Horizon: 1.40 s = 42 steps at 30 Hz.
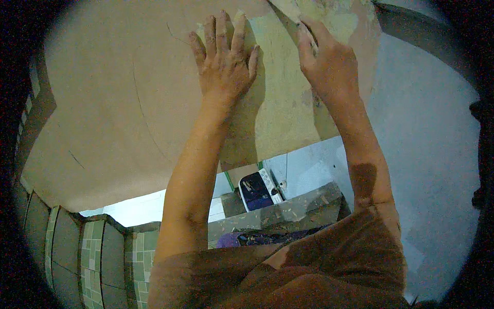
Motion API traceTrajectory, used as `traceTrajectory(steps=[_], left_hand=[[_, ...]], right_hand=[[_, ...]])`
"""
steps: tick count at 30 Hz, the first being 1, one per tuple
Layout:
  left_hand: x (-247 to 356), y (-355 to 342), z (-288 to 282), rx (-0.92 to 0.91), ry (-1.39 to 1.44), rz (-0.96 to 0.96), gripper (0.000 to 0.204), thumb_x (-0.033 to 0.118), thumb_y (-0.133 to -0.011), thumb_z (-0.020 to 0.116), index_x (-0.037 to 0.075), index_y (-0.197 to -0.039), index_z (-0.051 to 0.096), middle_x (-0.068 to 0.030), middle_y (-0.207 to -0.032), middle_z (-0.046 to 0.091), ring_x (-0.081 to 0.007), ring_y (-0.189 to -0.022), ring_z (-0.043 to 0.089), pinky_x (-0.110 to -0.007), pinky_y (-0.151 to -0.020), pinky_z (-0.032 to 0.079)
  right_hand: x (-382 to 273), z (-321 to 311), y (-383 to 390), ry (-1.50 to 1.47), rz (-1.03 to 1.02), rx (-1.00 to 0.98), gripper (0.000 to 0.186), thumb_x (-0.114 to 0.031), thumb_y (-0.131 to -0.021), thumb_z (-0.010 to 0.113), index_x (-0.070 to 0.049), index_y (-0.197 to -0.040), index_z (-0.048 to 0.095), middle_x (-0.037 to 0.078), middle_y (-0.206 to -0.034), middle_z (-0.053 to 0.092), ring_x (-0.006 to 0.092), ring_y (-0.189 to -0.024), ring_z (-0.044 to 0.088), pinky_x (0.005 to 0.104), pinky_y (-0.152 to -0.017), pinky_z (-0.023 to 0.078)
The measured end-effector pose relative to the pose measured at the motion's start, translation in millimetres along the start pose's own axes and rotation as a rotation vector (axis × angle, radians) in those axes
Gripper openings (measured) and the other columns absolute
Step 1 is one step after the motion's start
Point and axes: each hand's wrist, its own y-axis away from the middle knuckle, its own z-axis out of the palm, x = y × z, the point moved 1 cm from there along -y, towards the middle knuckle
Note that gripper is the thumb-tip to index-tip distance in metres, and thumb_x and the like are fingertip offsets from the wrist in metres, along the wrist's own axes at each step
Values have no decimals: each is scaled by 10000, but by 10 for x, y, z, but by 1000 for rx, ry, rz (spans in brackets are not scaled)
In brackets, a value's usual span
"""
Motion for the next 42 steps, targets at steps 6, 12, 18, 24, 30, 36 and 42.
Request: traceTrajectory(steps=[6, 12, 18, 24, 30, 36, 42], left_hand=[[10, 4, 17, 38, 22, 5, 693, 460, -858, 560, 128, -1434, 363, -138, -1470, 339, -338, -1368, 290, -599, -1110, 156], [22, 80, -7, 6, 43, -2, 710, 461, -857, 561, 78, -1421, 364, -138, -1483, 325, -340, -1374, 284, -584, -1116, 160], [41, 76, -12, 23, 65, 13, 685, 430, -850, 590, 69, -1393, 382, -149, -1471, 340, -341, -1374, 287, -593, -1114, 161], [38, 97, -34, 51, 109, 24, 657, 415, -844, 599, 61, -1360, 401, -159, -1436, 375, -343, -1362, 308, -596, -1109, 172], [26, 121, -14, 56, 111, 13, 658, 422, -840, 608, 62, -1348, 394, -151, -1432, 375, -350, -1359, 302, -585, -1109, 174], [21, 181, -41, 91, 124, 30, 636, 383, -829, 616, 34, -1321, 415, -159, -1405, 392, -350, -1329, 335, -564, -1109, 204], [15, 252, -69, 76, 128, 30, 641, 376, -825, 621, 38, -1327, 410, -157, -1412, 378, -346, -1329, 331, -553, -1112, 207]], right_hand=[[27, 64, -239, -91, -64, 67, 260, -261, -914, 549, -132, -1132, 607, 203, -839, 672, 393, -751, 653, 470, -675, 522], [-26, -107, 192, -37, -27, -133, 285, -241, -916, 552, -148, -1184, 574, 195, -889, 672, 387, -753, 652, 459, -660, 524], [-143, -43, 367, 41, -123, -166, 309, -208, -916, 560, -186, -1224, 551, 164, -814, 655, 349, -682, 643, 442, -607, 515], [-225, -46, 301, 95, -136, -163, 334, -210, -910, 569, -200, -1242, 538, 136, -739, 638, 334, -646, 637, 434, -571, 514], [-317, -159, 438, 167, -149, -185, 306, -235, -915, 563, -202, -1219, 561, 130, -712, 631, 319, -621, 637, 430, -537, 511], [-310, -34, 277, 146, -181, -107, 296, -237, -906, 578, -199, -1200, 582, 123, -708, 631, 318, -607, 634, 420, -532, 511], [-384, -148, 427, 163, -180, -182, 304, -228, -901, 582, -197, -1204, 584, 124, -680, 623, 311, -601, 633, 414, -533, 510]])
